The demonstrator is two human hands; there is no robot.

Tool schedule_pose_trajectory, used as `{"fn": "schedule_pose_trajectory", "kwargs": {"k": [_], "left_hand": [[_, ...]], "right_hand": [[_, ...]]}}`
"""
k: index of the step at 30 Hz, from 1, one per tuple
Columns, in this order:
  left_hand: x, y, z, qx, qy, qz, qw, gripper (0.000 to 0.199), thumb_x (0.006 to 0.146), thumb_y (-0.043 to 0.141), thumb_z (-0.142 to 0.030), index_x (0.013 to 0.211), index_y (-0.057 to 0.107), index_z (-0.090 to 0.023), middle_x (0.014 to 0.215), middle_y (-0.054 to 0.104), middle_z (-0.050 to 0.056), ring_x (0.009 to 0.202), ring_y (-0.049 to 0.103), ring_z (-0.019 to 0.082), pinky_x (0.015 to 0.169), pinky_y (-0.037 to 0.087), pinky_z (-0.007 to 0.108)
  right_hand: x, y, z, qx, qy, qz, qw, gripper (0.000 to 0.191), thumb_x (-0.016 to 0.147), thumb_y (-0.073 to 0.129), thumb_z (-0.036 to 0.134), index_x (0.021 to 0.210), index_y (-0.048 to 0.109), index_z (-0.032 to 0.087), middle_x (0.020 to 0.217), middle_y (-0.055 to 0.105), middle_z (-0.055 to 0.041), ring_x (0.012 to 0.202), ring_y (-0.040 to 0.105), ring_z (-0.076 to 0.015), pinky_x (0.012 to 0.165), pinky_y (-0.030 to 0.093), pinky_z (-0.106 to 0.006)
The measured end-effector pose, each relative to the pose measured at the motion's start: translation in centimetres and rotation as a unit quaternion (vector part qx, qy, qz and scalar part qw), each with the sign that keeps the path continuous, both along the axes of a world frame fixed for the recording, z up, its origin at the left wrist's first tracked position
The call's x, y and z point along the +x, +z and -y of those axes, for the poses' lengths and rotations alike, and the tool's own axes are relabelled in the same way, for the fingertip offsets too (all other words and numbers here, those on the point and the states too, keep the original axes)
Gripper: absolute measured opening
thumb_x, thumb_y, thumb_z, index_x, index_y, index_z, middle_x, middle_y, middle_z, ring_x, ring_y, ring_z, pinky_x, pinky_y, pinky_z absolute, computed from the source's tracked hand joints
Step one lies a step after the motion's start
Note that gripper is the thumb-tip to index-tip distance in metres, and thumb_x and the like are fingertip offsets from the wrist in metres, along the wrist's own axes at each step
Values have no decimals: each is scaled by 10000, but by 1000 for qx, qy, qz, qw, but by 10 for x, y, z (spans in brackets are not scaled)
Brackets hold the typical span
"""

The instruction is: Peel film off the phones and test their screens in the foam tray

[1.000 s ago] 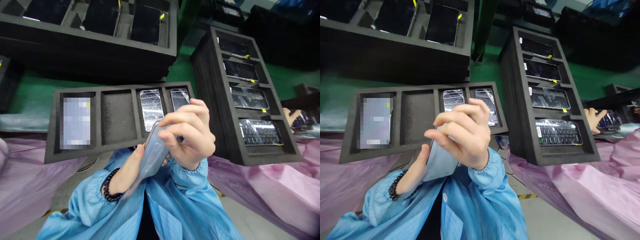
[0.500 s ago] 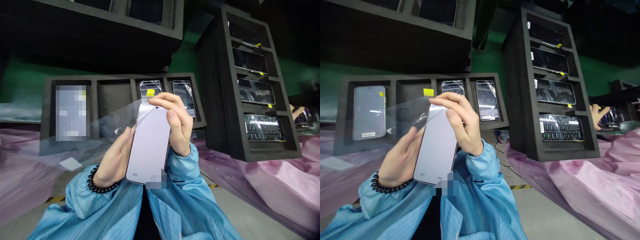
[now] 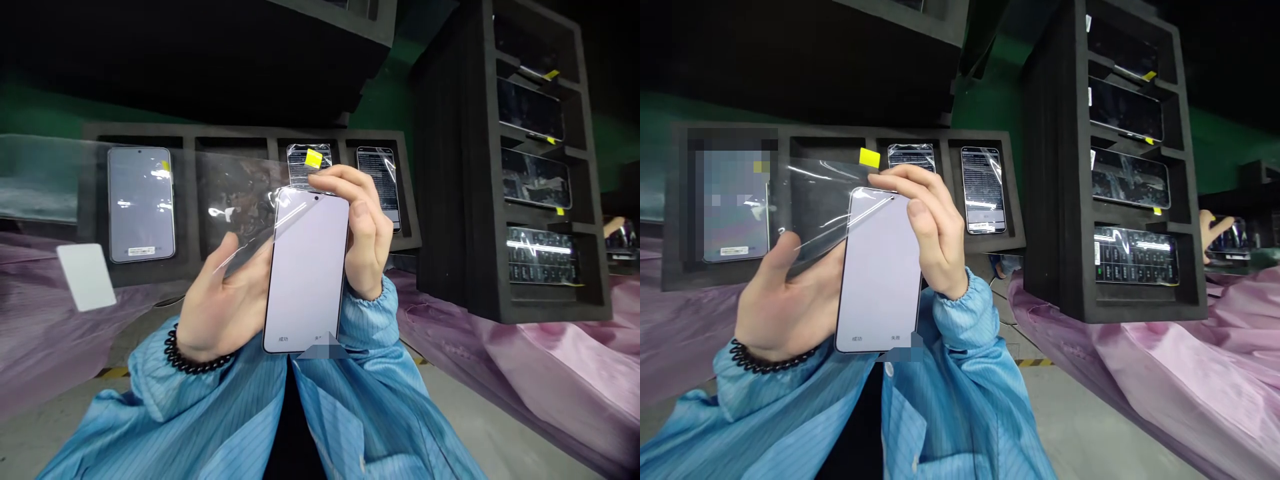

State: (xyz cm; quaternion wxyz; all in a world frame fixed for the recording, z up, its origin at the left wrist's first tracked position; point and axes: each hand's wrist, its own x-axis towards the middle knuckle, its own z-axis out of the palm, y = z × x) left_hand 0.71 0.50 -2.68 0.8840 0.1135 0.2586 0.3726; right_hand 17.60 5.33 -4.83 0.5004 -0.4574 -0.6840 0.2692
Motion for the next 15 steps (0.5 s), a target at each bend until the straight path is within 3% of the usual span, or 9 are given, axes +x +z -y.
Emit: {"fn": "schedule_pose_trajectory", "kwargs": {"k": [8,15], "left_hand": [[-2,3,-5,-59,26,30,997,771,991,248,-663,1583,283,-171,1522,537,94,1507,359,325,1264,225,506],[-3,2,-7,-68,35,30,997,738,997,259,-640,1551,343,-160,1480,573,93,1488,398,327,1248,285,529]], "right_hand": [[-4,-3,-8,15,26,3,1000,419,1073,288,220,1192,687,265,1265,663,-50,1247,628,-203,1093,519,-389],[-5,-11,-11,-23,32,-30,999,457,1093,263,359,1182,705,284,1261,669,-10,1263,614,-194,1127,476,-395]]}}
